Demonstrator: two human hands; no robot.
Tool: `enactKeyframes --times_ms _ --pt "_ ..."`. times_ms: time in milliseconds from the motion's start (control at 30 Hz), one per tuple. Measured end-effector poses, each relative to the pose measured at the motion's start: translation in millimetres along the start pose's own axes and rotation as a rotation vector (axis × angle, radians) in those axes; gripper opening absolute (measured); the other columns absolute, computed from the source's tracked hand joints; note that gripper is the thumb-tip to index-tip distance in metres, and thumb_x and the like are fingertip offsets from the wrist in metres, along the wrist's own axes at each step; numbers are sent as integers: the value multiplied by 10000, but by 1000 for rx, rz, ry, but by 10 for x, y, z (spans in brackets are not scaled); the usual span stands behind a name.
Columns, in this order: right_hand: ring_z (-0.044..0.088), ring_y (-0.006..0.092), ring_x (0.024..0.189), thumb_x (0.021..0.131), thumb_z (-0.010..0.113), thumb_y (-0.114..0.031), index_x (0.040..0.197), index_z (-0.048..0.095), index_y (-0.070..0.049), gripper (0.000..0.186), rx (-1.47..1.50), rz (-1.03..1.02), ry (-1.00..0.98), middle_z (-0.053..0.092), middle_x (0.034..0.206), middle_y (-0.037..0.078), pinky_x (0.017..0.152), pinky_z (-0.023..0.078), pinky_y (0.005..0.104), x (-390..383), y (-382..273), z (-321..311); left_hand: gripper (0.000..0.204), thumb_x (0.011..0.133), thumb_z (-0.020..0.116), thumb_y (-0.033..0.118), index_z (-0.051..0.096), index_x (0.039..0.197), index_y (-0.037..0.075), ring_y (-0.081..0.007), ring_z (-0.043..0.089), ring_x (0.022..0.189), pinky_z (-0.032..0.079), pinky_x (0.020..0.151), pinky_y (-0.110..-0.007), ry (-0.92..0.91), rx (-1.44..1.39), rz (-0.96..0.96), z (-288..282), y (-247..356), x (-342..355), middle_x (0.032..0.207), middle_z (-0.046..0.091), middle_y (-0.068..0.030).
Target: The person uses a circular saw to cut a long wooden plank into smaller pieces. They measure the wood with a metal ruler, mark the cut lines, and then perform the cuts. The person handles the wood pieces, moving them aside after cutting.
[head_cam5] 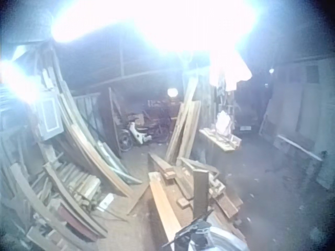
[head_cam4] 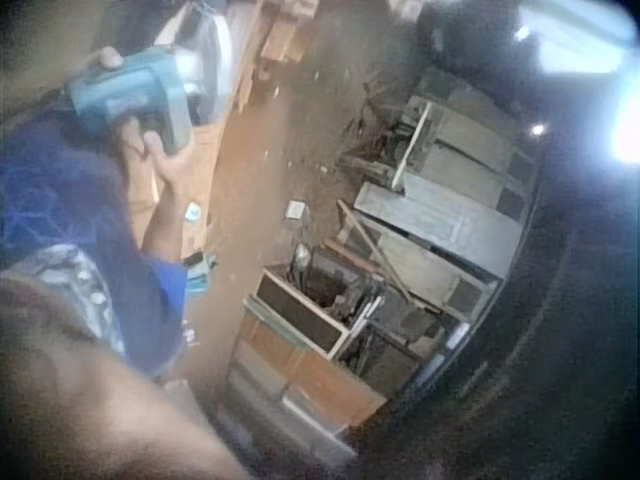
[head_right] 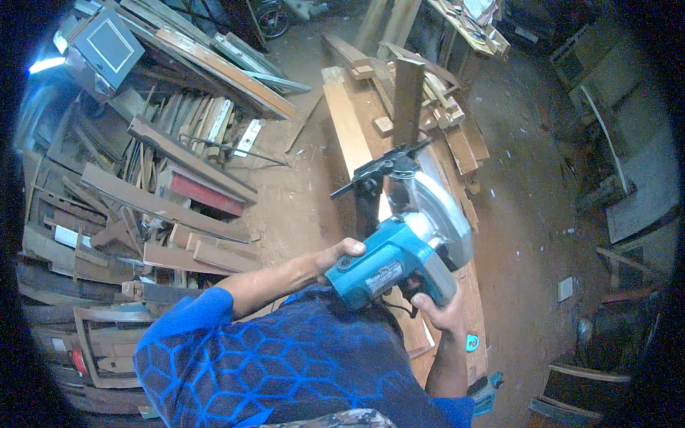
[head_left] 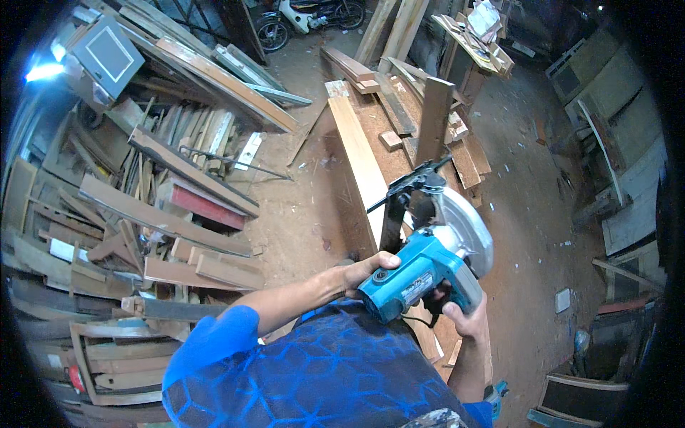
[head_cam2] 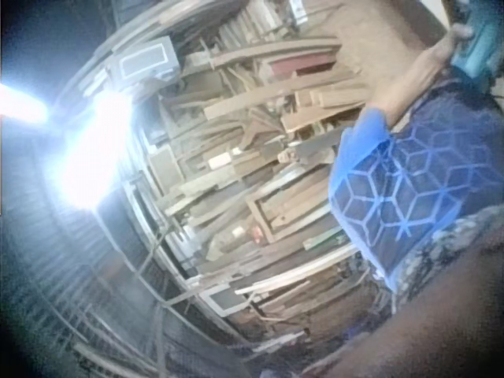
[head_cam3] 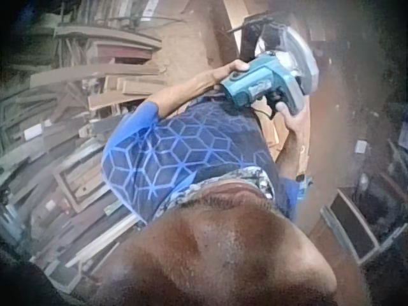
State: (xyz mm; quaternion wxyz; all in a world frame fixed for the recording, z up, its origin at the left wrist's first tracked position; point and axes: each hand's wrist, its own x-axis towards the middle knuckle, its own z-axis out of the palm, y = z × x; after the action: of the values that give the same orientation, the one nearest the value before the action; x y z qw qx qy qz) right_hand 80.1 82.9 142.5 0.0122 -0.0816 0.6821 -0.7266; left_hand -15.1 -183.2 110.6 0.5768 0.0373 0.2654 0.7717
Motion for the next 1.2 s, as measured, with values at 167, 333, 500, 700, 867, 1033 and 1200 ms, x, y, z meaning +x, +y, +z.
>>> enactKeyframes --times_ms 167,333,500,700,867,1033,1200 --pt "607 115 624 872 804 -409 1228 613 48 610 112 54 51 642 727 32 575 487 266 437 -125 109 876 900 617 638 445 1475 0 -349 696 1075 616 884 -436 -247 -126 -76 -338 456 349 1290 621 -270" --pt "556 92 560 880 786 -418 1064 680 20 487 -153 253 245 596 661 -12 524 453 267 1428 83 272 713 1016 495 607 558 1363 -13 -262 709 1067 627 857 -413 65 706 -229 -1248 1564 711 1257 659 -210" --pt "542 72 592 871 804 -314 970 705 -3 341 -363 470 296 609 684 -17 549 444 263 2764 882 327 447 1058 543 389 679 1154 -25 -245 756 794 628 741 -369 192 794 -200 -3054 3574 1035 996 763 -182" --pt "584 115 741 883 792 -278 990 703 11 320 -311 639 440 665 802 17 681 493 317 4452 1240 554 1046 892 537 793 364 1548 -3 -248 605 1054 505 901 -416 982 316 231 -5562 5784 2621 1321 586 -162" --pt "586 99 584 879 816 -333 943 674 -5 363 -24 761 520 640 704 15 527 472 277 5189 1359 557 1085 816 669 755 383 1531 -9 -326 557 1308 468 1069 -483 1015 13 496 -7585 7115 3352 1465 526 -227" --pt "460 414 1380 975 649 -446 1497 496 -116 636 -685 1062 74 574 1405 263 1146 343 457 5840 1125 511 947 823 673 696 466 1472 38 -320 593 1256 482 1058 -478 760 -133 453 -7961 7438 3888 1392 592 -192" --pt "541 437 1236 990 655 -335 1396 577 -48 504 -530 1071 182 601 1333 270 1091 396 475 6364 1039 496 854 852 604 705 528 1418 69 -327 633 1196 517 1012 -497 686 -163 430 -7837 7462 3840 1327 642 -178"
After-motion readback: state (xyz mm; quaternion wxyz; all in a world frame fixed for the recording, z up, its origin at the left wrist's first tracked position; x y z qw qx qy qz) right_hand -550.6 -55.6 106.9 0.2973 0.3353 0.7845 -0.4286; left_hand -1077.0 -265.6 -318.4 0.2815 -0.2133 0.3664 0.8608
